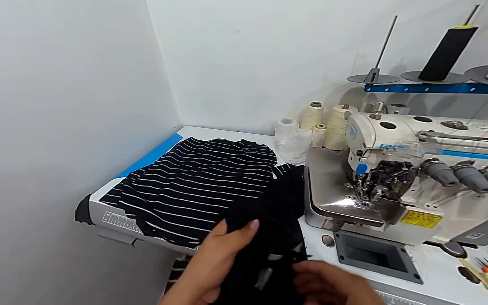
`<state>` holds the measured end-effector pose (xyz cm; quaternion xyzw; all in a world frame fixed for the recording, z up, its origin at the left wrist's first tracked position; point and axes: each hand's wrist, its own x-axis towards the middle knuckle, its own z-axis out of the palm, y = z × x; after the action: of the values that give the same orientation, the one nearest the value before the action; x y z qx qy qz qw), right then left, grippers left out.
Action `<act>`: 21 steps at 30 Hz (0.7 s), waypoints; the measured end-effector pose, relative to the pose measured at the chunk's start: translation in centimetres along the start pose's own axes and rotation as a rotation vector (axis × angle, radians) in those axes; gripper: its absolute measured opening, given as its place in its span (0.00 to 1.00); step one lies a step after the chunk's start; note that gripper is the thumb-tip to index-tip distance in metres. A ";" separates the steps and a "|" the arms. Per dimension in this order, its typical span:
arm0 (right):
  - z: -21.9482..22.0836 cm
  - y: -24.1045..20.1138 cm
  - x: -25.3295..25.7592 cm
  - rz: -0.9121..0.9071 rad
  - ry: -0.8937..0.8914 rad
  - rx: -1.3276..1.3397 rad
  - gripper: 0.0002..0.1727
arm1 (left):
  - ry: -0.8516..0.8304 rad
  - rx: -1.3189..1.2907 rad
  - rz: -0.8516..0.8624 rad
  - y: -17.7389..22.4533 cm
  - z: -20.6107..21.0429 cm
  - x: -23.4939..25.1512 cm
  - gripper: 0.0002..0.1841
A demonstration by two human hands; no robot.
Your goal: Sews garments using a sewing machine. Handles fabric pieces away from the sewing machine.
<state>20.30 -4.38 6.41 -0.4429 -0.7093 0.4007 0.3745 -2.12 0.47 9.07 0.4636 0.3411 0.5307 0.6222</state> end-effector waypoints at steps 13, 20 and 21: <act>0.2 2.2 -1.5 -0.084 0.278 0.305 0.09 | -0.132 -0.192 -0.115 -2.1 1.2 -0.4 0.09; -2.6 0.2 -1.4 -0.324 0.265 -0.101 0.09 | 0.282 1.436 0.547 -2.5 -4.3 0.4 0.22; -2.2 -0.3 -1.2 -0.341 0.256 -0.201 0.10 | 0.374 1.502 0.607 -2.6 -3.9 -0.1 0.25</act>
<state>22.51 -5.03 7.29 -0.3988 -0.7569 0.1995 0.4777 -4.81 1.23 5.30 0.7316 0.5623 0.3747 -0.0899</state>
